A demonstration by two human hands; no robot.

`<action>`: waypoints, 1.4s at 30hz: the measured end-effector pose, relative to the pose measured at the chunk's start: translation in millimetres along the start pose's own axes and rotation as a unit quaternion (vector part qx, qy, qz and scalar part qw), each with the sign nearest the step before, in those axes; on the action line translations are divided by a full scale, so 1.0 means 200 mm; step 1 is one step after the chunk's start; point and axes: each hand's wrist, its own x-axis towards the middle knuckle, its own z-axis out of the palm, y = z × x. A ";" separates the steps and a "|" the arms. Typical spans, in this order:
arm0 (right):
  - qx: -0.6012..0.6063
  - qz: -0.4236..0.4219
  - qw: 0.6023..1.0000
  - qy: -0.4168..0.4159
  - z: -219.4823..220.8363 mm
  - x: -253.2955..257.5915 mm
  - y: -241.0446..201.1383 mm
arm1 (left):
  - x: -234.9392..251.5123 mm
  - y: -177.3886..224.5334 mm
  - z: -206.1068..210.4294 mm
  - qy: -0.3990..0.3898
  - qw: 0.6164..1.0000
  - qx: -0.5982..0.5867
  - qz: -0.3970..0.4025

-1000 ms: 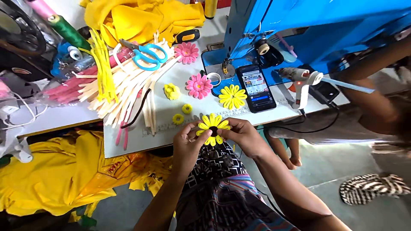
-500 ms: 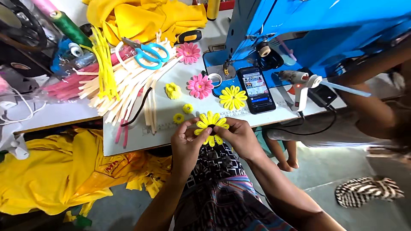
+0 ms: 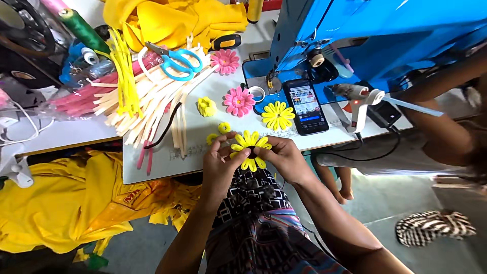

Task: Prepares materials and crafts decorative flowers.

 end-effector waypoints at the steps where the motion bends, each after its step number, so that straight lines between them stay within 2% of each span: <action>1: -0.018 0.002 1.000 0.004 -0.01 0.01 0.00 | 0.00 -0.01 -0.01 0.007 0.997 0.064 0.052; 3: -0.107 0.008 0.994 0.018 -0.03 0.05 0.01 | 0.01 -0.03 -0.06 0.039 0.965 0.198 0.169; 5: -0.209 0.019 0.977 0.023 -0.06 0.09 0.01 | 0.02 -0.05 -0.10 0.078 0.927 0.272 0.247; 8: -0.333 0.012 0.943 0.024 -0.06 0.12 -0.01 | 0.00 -0.04 -0.16 0.092 0.900 0.326 0.275; 11: -0.403 -0.031 0.913 0.056 -0.10 0.11 -0.01 | -0.05 -0.03 -0.21 0.096 0.895 0.340 0.273; 14: -0.413 -0.067 0.902 0.103 -0.19 0.07 -0.03 | -0.07 -0.02 -0.25 0.111 0.878 0.361 0.295; 17: -0.410 -0.119 0.895 0.131 -0.26 0.04 -0.01 | -0.07 -0.01 -0.23 0.021 0.844 0.425 0.327; 19: -0.416 -0.198 0.883 0.093 -0.28 0.05 0.02 | -0.03 -0.03 -0.19 -0.062 0.803 0.479 0.349; 21: -0.421 -0.271 0.865 0.023 -0.27 0.06 0.06 | 0.01 -0.06 -0.15 -0.111 0.761 0.527 0.361; 23: -0.424 -0.318 0.847 -0.038 -0.26 0.07 0.10 | 0.05 -0.08 -0.14 -0.148 0.736 0.553 0.363; 28: -0.440 -0.361 0.817 -0.093 -0.26 0.11 0.17 | 0.12 -0.12 -0.16 -0.196 0.724 0.555 0.360; 36: -0.452 -0.390 0.795 -0.110 -0.27 0.17 0.20 | 0.17 -0.14 -0.18 -0.215 0.713 0.546 0.383; 42: -0.453 -0.394 0.792 -0.110 -0.27 0.20 0.21 | 0.17 -0.14 -0.18 -0.222 0.669 0.579 0.410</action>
